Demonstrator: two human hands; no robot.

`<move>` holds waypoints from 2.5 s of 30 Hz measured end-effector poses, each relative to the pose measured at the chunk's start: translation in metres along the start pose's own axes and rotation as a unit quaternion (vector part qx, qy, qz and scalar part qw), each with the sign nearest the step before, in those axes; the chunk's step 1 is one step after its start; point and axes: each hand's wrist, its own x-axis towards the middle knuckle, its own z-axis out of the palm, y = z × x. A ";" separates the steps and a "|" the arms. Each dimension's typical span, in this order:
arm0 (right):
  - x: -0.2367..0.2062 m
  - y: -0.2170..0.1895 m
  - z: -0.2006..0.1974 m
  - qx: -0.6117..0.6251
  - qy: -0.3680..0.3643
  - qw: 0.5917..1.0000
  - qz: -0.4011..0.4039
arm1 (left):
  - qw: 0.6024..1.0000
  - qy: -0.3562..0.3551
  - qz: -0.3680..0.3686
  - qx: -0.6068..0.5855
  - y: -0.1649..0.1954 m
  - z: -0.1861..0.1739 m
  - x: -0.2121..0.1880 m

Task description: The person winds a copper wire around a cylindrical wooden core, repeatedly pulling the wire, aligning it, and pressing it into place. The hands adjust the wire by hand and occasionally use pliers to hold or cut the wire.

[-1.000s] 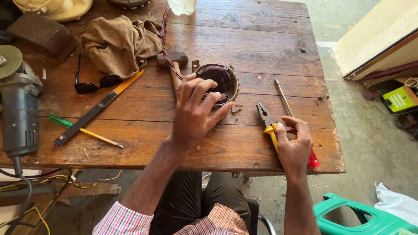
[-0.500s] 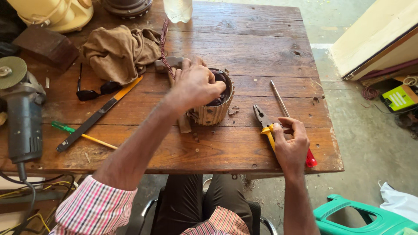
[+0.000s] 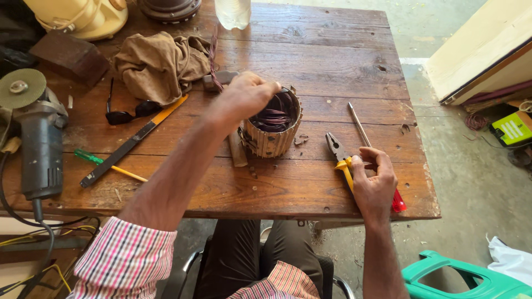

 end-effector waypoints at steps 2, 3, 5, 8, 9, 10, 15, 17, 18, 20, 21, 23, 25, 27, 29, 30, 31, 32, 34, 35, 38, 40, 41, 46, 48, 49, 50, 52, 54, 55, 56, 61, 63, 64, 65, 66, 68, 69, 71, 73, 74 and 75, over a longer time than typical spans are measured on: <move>-0.001 0.000 0.000 -0.003 -0.001 1.000 -0.004 | 0.996 -0.032 -0.005 -0.079 -0.001 -0.006 -0.007; -0.001 0.000 0.000 -0.008 -0.002 1.000 -0.009 | 0.995 -0.024 0.015 -0.093 -0.001 -0.009 -0.012; -0.001 0.001 -0.001 -0.003 -0.003 1.000 0.000 | 0.991 -0.010 0.056 -0.121 -0.002 -0.016 -0.024; 0.000 0.000 -0.001 0.004 -0.005 1.000 0.025 | 0.983 -0.056 0.143 -0.097 -0.004 -0.026 -0.042; 0.000 -0.001 -0.001 -0.011 -0.007 1.000 0.023 | 0.988 -0.007 0.155 0.002 -0.004 -0.025 -0.044; 0.001 -0.004 -0.001 -0.024 -0.008 0.999 0.020 | 0.980 0.045 0.167 0.102 -0.004 -0.023 -0.046; 0.008 -0.037 0.014 -0.035 0.003 0.985 -0.170 | 0.956 0.141 0.238 0.096 -0.010 0.000 -0.047; 0.013 -0.061 0.027 0.008 -0.038 0.978 -0.204 | 0.922 0.194 0.332 0.052 -0.015 0.010 -0.048; 0.016 -0.073 0.036 0.034 -0.067 0.975 -0.209 | 0.913 0.209 0.349 0.036 -0.018 0.015 -0.050; 0.031 -0.097 0.057 -0.026 -0.089 0.949 -0.300 | 0.888 0.248 0.388 0.003 -0.022 0.021 -0.054; 0.038 -0.108 0.067 -0.052 -0.099 0.942 -0.317 | 0.892 0.249 0.374 -0.040 -0.026 0.023 -0.058; 0.048 -0.127 0.082 -0.106 -0.122 0.924 -0.348 | 0.897 0.248 0.343 -0.126 -0.033 0.028 -0.065; 0.056 -0.140 0.084 -0.146 -0.153 0.915 -0.343 | 0.892 0.234 0.342 -0.179 -0.038 0.028 -0.067; 0.067 -0.153 0.084 -0.114 -0.180 0.928 -0.306 | 0.886 0.240 0.346 -0.195 -0.041 0.028 -0.064; 0.076 -0.163 0.076 -0.020 -0.207 0.954 -0.217 | 0.885 0.251 0.343 -0.188 -0.044 0.033 -0.063; 0.083 -0.169 0.075 -0.031 -0.261 0.949 -0.172 | 0.884 0.266 0.346 -0.171 -0.045 0.035 -0.062; 0.087 -0.176 0.075 -0.043 -0.317 0.939 -0.124 | 0.882 0.280 0.345 -0.156 -0.046 0.038 -0.063; 0.090 -0.183 0.075 -0.054 -0.371 0.924 -0.074 | 0.882 0.293 0.342 -0.140 -0.047 0.041 -0.064; 0.093 -0.199 0.073 0.041 -0.408 0.909 -0.079 | 0.872 0.311 0.351 -0.141 -0.048 0.047 -0.067; 0.095 -0.208 0.071 0.088 -0.426 0.896 -0.085 | 0.865 0.322 0.356 -0.141 -0.047 0.049 -0.067; 0.104 -0.238 0.051 0.101 -0.377 0.903 -0.177 | 0.867 0.307 0.337 -0.202 -0.049 0.050 -0.063; 0.110 -0.250 0.024 0.229 -0.328 0.885 -0.239 | 0.860 0.329 0.313 -0.232 -0.054 0.052 -0.057; 0.113 -0.253 0.009 0.321 -0.315 0.854 -0.260 | 0.855 0.342 0.304 -0.245 -0.057 0.052 -0.052; 0.098 -0.222 -0.021 0.227 -0.255 0.906 -0.249 | 0.768 0.398 0.191 -0.464 -0.089 0.057 -0.028; 0.100 -0.202 -0.006 0.175 -0.291 0.914 -0.224 | 0.744 0.335 0.125 -0.564 -0.100 0.051 -0.020; 0.102 -0.192 0.001 0.140 -0.295 0.921 -0.214 | 0.750 0.300 0.103 -0.580 -0.101 0.045 -0.017; 0.102 -0.182 0.010 0.115 -0.299 0.928 -0.189 | 0.755 0.259 0.082 -0.597 -0.098 0.039 -0.015; 0.100 -0.164 0.027 0.055 -0.313 0.931 -0.178 | 0.761 0.281 0.097 -0.576 -0.099 0.032 -0.014; 0.099 -0.152 0.041 -0.009 -0.345 0.926 -0.154 | 0.773 0.317 0.140 -0.532 -0.092 0.026 -0.025; 0.099 -0.147 0.048 -0.037 -0.361 0.925 -0.115 | 0.751 0.362 0.176 -0.524 -0.086 0.031 -0.034; 0.100 -0.144 0.055 -0.042 -0.375 0.914 -0.148 | 0.726 0.407 0.211 -0.513 -0.081 0.036 -0.045; 0.113 -0.135 0.083 -0.072 -0.494 0.847 -0.182 | 0.858 0.369 0.334 -0.127 -0.054 0.051 -0.077; 0.116 -0.132 0.087 -0.002 -0.495 0.859 -0.130 | 0.868 0.359 0.339 -0.054 -0.046 0.052 -0.080; 0.117 -0.131 0.089 0.033 -0.493 0.863 -0.105 | 0.867 0.367 0.336 -0.023 -0.043 0.051 -0.079; 0.117 -0.131 0.089 0.025 -0.490 0.864 -0.112 | 0.865 0.375 0.333 0.007 -0.040 0.052 -0.078; 0.118 -0.131 0.089 0.017 -0.487 0.865 -0.119 | 0.867 0.377 0.326 0.017 -0.039 0.052 -0.077; 0.120 -0.131 0.087 0.006 -0.493 0.861 -0.123 | 0.870 0.382 0.309 0.039 -0.038 0.052 -0.076; 0.122 -0.132 0.086 0.003 -0.502 0.856 -0.121 | 0.861 0.389 0.323 0.055 -0.039 0.053 -0.075; 0.124 -0.135 0.084 0.003 -0.518 0.844 -0.136 | 0.841 0.411 0.340 0.094 -0.042 0.054 -0.073; 0.128 -0.137 0.080 0.006 -0.526 0.832 -0.176 | 0.843 0.427 0.318 0.082 -0.046 0.055 -0.070; 0.128 -0.138 0.079 -0.001 -0.536 0.824 -0.184 | 0.844 0.433 0.306 0.076 -0.048 0.057 -0.069; 0.129 -0.140 0.078 -0.008 -0.545 0.816 -0.192 | 0.850 0.431 0.296 0.056 -0.050 0.057 -0.068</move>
